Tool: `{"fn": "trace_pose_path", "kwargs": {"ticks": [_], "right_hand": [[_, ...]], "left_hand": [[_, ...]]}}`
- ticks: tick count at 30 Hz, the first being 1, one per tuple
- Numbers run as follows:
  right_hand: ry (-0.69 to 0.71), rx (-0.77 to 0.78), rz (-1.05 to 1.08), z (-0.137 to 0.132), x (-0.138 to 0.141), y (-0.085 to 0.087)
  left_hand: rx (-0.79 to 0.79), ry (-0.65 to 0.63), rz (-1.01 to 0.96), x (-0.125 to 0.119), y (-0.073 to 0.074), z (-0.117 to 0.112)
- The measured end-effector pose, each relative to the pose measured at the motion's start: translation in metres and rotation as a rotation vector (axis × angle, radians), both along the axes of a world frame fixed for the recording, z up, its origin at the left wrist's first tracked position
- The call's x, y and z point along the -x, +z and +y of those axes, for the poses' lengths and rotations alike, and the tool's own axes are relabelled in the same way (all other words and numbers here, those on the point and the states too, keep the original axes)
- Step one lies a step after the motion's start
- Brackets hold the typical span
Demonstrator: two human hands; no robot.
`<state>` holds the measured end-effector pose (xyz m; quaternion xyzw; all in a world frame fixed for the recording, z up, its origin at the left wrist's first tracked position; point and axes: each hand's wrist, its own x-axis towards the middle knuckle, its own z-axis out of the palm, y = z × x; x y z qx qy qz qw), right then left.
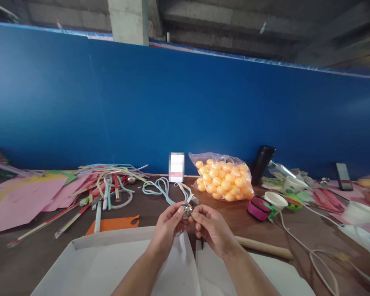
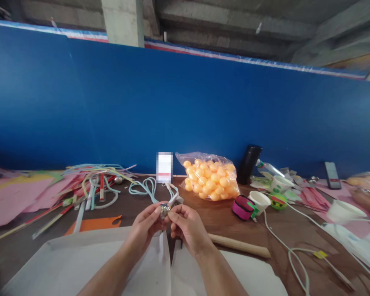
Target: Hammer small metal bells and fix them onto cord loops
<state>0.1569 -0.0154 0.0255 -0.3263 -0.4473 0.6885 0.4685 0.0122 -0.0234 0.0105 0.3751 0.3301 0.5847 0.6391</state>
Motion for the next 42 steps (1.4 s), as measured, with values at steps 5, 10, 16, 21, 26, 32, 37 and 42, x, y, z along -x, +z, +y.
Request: {"fn": "trace_pose_path", "kwargs": {"ticks": [5, 10, 16, 21, 26, 32, 37, 42], "right_hand": [[0.002, -0.015, -0.013, 0.0004, 0.0004, -0.0021], [0.0, -0.021, -0.022, 0.0014, -0.0002, -0.0044], [-0.016, -0.028, -0.022, 0.0005, 0.0001, -0.0028], [-0.022, -0.026, -0.018, -0.0006, 0.0001, -0.0014], [-0.024, -0.025, -0.022, -0.0009, 0.0002, -0.0014], [-0.038, -0.05, -0.049, -0.0003, 0.001, -0.0013], [-0.057, -0.05, -0.063, -0.0006, 0.002, -0.0009], [-0.068, -0.062, -0.101, -0.001, 0.002, -0.0007]], "left_hand": [[0.013, -0.008, -0.016, -0.0004, 0.0021, -0.0005], [0.005, -0.01, -0.006, -0.0001, 0.0041, -0.0013], [-0.013, -0.001, 0.009, -0.0002, 0.0015, -0.0009], [-0.04, 0.004, 0.035, 0.0005, 0.0002, 0.0], [-0.054, 0.016, 0.06, 0.0012, 0.0018, -0.0014], [-0.085, 0.039, 0.082, -0.0004, 0.0024, -0.0025], [-0.105, 0.056, 0.102, -0.0012, 0.0025, -0.0036], [-0.109, 0.086, 0.141, -0.0018, 0.0046, -0.0051]]}}
